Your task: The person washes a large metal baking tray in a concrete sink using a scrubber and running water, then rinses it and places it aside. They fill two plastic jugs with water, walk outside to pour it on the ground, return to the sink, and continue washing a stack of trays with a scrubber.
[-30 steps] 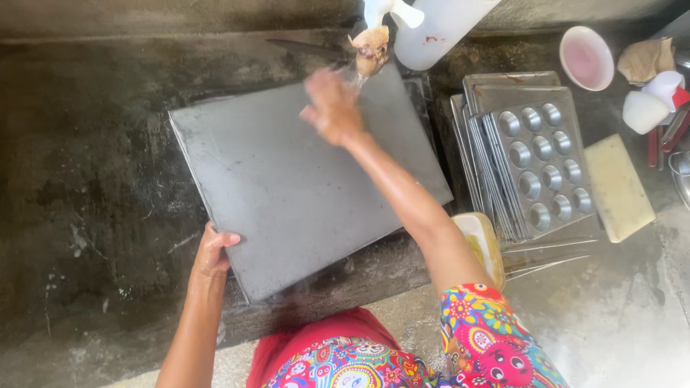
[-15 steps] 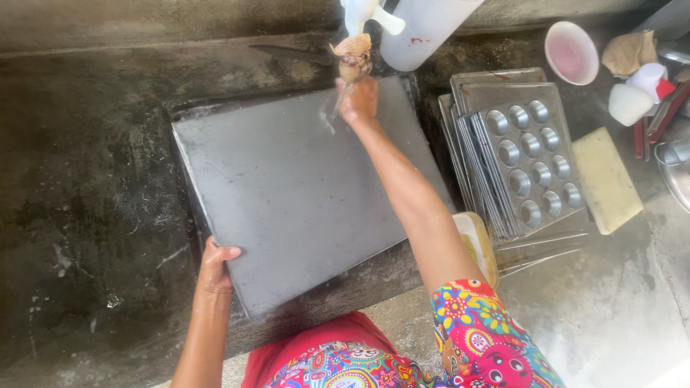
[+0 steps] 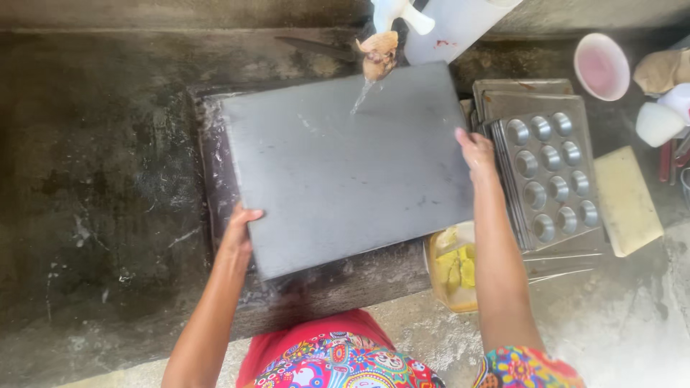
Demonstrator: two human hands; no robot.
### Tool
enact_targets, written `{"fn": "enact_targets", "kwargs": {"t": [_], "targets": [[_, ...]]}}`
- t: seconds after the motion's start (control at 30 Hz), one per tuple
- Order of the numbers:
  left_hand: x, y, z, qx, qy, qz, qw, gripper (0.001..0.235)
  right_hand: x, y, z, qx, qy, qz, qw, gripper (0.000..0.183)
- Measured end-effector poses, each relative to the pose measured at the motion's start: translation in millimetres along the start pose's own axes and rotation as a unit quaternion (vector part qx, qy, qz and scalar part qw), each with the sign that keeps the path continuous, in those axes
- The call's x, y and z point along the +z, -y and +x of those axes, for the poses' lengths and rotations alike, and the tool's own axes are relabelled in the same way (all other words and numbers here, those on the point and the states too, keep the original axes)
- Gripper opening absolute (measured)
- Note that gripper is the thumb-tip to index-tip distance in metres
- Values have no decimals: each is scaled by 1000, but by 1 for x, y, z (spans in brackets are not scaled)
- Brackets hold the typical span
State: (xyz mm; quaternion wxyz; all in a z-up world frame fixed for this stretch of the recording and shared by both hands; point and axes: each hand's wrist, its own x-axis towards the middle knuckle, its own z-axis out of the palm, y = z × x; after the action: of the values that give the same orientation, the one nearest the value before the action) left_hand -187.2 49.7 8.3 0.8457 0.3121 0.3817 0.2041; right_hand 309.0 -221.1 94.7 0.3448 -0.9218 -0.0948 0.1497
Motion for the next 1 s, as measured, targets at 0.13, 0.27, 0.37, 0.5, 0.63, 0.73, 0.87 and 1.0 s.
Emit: {"fn": "enact_targets", "kwargs": {"t": [0.13,0.27,0.37,0.5,0.63,0.73,0.87,1.0], "targets": [[56,34,18,-76,77,26,994,105,-81,-32,-5,87,-61,26,994,53],[112,63,22,-175,115,-25,977,96,-163,-43,-25,79,-108,101,986,51],[164,53,39,-206,134,-17,969,88,-201,-46,-34,75,-163,136,974,45],[199,2,67,-185,70,124,972,81,-205,-69,-13,-17,-182,225,957,34],[180,-39,105,-96,51,79,991,68,-155,-83,27,-44,-198,309,929,27],[143,-66,119,-15,-20,57,998,46,-92,-75,41,-61,-169,339,923,28],[86,-102,117,107,-184,54,976,27,8,-37,35,-38,-106,372,921,39],[2,-157,101,320,-232,124,910,15,108,26,14,30,-9,252,967,64]]}}
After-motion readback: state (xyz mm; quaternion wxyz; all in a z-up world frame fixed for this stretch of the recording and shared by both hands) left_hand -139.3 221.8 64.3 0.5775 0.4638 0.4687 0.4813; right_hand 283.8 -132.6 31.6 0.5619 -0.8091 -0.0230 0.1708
